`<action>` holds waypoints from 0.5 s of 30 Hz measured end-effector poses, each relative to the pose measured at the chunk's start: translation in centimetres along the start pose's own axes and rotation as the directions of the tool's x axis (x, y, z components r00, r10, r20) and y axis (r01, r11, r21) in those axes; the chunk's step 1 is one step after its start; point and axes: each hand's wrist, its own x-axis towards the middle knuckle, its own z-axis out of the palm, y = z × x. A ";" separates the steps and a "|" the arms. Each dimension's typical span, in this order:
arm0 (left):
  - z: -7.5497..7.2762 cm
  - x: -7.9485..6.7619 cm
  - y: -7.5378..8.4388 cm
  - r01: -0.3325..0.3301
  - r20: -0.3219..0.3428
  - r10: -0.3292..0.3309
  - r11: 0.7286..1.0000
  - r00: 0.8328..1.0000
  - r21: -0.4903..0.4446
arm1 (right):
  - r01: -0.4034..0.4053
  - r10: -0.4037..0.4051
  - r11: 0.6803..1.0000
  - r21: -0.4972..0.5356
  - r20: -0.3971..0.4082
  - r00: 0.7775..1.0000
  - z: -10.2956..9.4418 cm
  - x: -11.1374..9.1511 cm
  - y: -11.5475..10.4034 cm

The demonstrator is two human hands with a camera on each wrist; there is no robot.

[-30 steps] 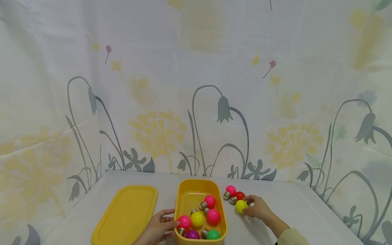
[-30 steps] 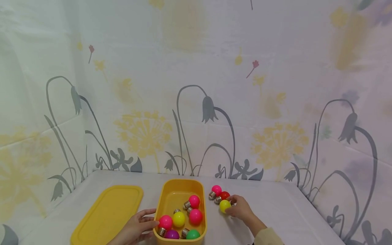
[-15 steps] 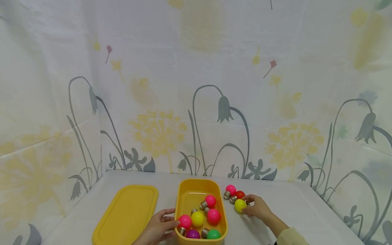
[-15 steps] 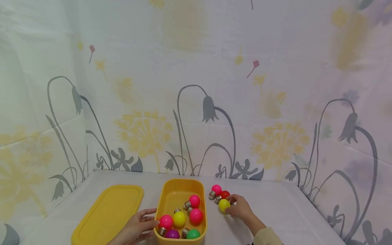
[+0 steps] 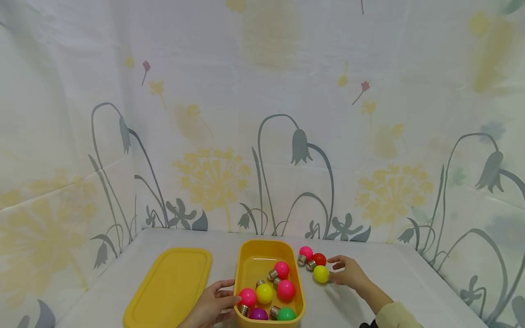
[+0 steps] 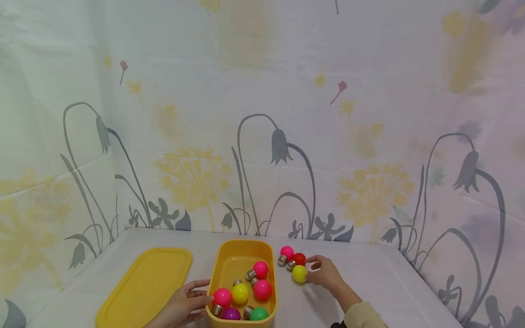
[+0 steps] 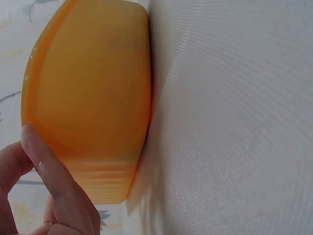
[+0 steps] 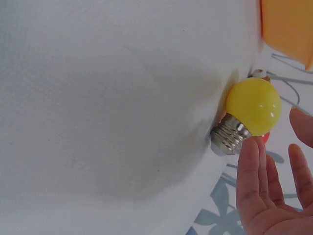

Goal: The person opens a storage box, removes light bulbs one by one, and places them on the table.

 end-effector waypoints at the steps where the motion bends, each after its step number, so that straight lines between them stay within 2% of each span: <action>1: 0.0 0.0 0.0 -0.002 0.002 0.002 1.000 1.000 -0.001 | 0.002 -0.002 1.000 0.001 0.001 1.000 -0.1 0.0 -0.1; 9: 0.0 0.1 -0.1 -0.011 0.008 0.011 1.000 1.000 0.001 | -0.018 0.018 1.000 0.015 0.017 1.000 -0.4 0.0 -1.3; 15: 0.0 0.1 -0.2 -0.008 0.010 0.008 1.000 1.000 0.003 | 0.001 -0.002 0.999 0.043 0.022 1.000 -0.4 0.0 -2.2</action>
